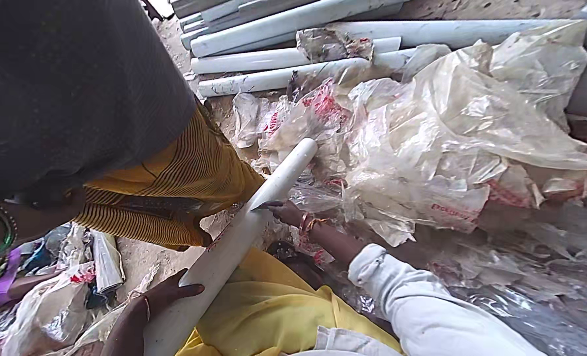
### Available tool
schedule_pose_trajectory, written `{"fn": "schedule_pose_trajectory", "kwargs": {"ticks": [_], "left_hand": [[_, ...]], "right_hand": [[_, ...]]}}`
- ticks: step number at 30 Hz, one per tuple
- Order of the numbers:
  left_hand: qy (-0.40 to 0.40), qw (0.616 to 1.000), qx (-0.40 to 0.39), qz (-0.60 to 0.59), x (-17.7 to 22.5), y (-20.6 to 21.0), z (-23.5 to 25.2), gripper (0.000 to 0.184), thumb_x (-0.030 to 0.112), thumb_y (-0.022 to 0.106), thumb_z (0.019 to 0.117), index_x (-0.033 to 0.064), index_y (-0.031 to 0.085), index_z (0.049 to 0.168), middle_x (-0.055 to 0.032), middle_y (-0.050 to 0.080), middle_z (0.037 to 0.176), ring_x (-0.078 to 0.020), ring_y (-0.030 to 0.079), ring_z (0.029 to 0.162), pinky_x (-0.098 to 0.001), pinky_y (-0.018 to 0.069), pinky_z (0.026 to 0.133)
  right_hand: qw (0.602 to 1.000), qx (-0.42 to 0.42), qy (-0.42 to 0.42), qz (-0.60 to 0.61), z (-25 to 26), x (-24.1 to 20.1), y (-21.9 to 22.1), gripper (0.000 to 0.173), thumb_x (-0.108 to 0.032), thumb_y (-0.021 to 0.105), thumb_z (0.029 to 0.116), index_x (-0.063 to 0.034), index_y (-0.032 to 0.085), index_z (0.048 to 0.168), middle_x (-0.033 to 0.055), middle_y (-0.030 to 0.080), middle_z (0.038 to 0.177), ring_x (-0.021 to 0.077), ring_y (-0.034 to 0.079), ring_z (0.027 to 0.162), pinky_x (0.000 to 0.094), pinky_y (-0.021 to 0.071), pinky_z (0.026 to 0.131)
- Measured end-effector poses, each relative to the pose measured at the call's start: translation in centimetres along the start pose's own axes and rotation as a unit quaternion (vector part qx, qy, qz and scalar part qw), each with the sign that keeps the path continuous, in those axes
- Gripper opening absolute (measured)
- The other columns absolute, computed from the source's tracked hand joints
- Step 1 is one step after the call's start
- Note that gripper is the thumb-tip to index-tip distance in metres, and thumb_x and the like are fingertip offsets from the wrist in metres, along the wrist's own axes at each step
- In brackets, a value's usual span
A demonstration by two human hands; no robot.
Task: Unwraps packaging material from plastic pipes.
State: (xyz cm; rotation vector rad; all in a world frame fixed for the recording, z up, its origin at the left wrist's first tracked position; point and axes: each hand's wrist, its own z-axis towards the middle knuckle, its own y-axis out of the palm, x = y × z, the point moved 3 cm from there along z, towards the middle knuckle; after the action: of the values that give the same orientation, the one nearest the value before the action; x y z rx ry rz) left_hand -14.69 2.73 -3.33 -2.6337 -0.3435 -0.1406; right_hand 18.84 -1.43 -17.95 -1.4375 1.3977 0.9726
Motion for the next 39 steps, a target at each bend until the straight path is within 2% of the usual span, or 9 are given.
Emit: {"fn": "schedule_pose_trajectory", "kwargs": {"ticks": [4,7,11,15,21,25,28,33,39], "left_hand": [[-0.015,1.0,-0.003,0.02,0.3,-0.3,-0.1,0.063,0.033,0.069,0.0967,0.0109,0.043,0.15,-0.0186,0.06,0.133,-0.0271,0.062,0.116,-0.0479,0.0501,0.099],[-0.004,1.0,0.007,0.027,-0.2,-0.4,0.1,0.066,0.036,0.071,0.0952,0.0109,0.044,0.15,-0.0171,0.059,0.136,-0.0259,0.061,0.119,-0.0473,0.049,0.101],[0.013,0.999,0.019,0.037,1.1,0.0,-1.1,0.064,0.029,0.071,0.0961,0.0105,0.045,0.151,-0.0156,0.058,0.14,-0.024,0.057,0.126,-0.043,0.0438,0.108],[0.002,0.998,-0.03,-0.05,0.5,0.1,-0.3,0.064,0.026,0.069,0.0954,0.0082,0.039,0.15,-0.0141,0.065,0.119,-0.0174,0.067,0.098,-0.0358,0.056,0.087],[0.012,0.997,-0.048,-0.057,0.7,0.1,-0.1,0.063,0.022,0.067,0.0938,0.0061,0.039,0.148,-0.0127,0.064,0.118,-0.0161,0.065,0.098,-0.0349,0.0553,0.085],[0.011,0.997,-0.052,-0.058,0.8,-0.1,-0.1,0.065,0.026,0.069,0.093,0.0074,0.039,0.148,-0.0141,0.066,0.118,-0.0185,0.069,0.097,-0.0367,0.0576,0.085],[0.016,0.996,-0.054,-0.067,0.6,0.0,-0.1,0.069,0.027,0.071,0.0917,0.0075,0.038,0.149,-0.0142,0.065,0.118,-0.0192,0.068,0.098,-0.0375,0.0573,0.086],[0.014,0.997,-0.046,-0.062,0.2,-0.1,0.3,0.074,0.033,0.073,0.0859,0.0101,0.04,0.148,-0.0122,0.067,0.116,-0.0184,0.069,0.096,-0.0381,0.0583,0.084],[0.012,0.997,-0.051,-0.048,0.4,-0.2,0.3,0.075,0.033,0.073,0.0881,0.0074,0.038,0.15,-0.0162,0.065,0.121,-0.0218,0.068,0.101,-0.0396,0.0569,0.088]], "right_hand": [[0.992,-0.023,-0.005,-0.126,-2.1,-1.0,1.8,0.039,-0.022,0.045,0.1102,-0.0113,0.06,0.145,0.0165,0.066,0.137,0.0287,0.063,0.126,0.0489,0.0445,0.111],[0.965,-0.09,-0.041,-0.244,-4.9,-1.1,4.0,0.041,-0.027,0.041,0.1105,-0.0066,0.063,0.139,0.0234,0.065,0.131,0.0393,0.063,0.12,0.0564,0.0459,0.103],[0.985,0.047,0.056,-0.157,-1.2,2.9,0.3,0.041,-0.022,0.043,0.1103,-0.0018,0.059,0.142,0.0246,0.064,0.134,0.0392,0.061,0.126,0.0555,0.0441,0.109],[0.991,0.018,0.015,-0.131,-1.9,1.4,1.4,0.039,-0.018,0.045,0.1088,0.0029,0.062,0.136,0.0259,0.066,0.13,0.0361,0.062,0.125,0.0512,0.0437,0.11],[0.978,0.062,0.064,-0.19,0.3,2.4,-1.3,0.037,-0.019,0.046,0.1089,-0.005,0.063,0.139,0.0255,0.069,0.125,0.0427,0.065,0.119,0.0609,0.0462,0.103],[0.976,-0.041,0.012,-0.215,-1.7,-0.4,0.9,0.043,-0.019,0.044,0.1082,-0.0147,0.056,0.15,0.0199,0.065,0.135,0.0374,0.061,0.126,0.0573,0.0437,0.107],[0.976,0.054,0.074,-0.199,1.0,1.7,-2.7,0.043,-0.019,0.045,0.1083,-0.0228,0.056,0.15,0.0204,0.068,0.13,0.0419,0.065,0.12,0.0625,0.0462,0.101],[0.974,-0.054,0.008,-0.22,-0.7,-0.8,0.0,0.043,-0.017,0.041,0.1089,-0.0149,0.057,0.149,0.0176,0.064,0.139,0.0359,0.059,0.13,0.0576,0.0421,0.109],[0.973,0.008,0.065,-0.221,1.5,0.2,-2.5,0.041,-0.02,0.043,0.1092,-0.0177,0.058,0.147,0.0185,0.066,0.136,0.0403,0.062,0.125,0.0619,0.0447,0.104]]}}
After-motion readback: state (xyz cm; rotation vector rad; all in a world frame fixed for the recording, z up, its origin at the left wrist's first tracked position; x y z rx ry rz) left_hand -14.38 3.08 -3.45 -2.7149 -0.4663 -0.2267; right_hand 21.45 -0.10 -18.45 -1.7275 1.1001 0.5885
